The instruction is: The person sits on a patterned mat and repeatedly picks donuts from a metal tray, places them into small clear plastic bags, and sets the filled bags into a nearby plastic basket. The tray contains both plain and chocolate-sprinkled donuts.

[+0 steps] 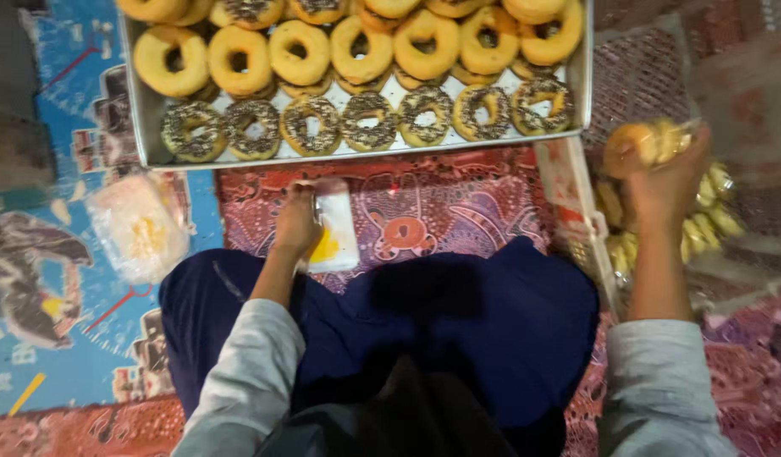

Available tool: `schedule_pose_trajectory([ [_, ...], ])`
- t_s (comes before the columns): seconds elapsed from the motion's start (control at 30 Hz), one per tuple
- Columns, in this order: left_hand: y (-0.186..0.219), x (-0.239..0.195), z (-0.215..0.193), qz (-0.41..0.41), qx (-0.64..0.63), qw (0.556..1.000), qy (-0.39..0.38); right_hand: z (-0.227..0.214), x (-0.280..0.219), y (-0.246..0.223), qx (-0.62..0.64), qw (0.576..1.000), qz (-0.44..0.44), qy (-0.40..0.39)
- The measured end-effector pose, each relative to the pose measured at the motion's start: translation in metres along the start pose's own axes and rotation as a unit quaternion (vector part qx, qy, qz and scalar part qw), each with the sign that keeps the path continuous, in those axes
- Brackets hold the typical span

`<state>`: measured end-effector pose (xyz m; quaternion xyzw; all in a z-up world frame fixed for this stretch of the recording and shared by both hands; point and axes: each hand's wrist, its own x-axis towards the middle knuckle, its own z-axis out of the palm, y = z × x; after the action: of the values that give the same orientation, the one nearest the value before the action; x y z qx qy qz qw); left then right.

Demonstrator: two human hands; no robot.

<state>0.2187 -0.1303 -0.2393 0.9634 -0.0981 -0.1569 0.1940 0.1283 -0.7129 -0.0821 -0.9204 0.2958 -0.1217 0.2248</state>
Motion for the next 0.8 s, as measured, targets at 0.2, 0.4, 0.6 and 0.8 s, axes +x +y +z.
schedule_pose_trajectory([
  [0.2,0.003,-0.007,0.000,0.025,-0.062,0.994,0.089,0.045,0.001,0.008,-0.178,0.934,0.002,-0.310],
  [0.4,0.009,-0.013,-0.016,0.051,0.013,0.999,-0.005,0.008,-0.067,-0.058,0.145,0.985,-0.069,0.062],
  [0.6,0.073,-0.066,-0.063,0.152,0.000,0.984,0.091,0.129,-0.170,-0.237,0.171,0.906,-0.371,-0.111],
  [0.8,0.125,-0.115,-0.159,0.191,-0.278,0.889,0.310,0.128,-0.190,-0.310,0.251,0.889,-0.244,-0.296],
])
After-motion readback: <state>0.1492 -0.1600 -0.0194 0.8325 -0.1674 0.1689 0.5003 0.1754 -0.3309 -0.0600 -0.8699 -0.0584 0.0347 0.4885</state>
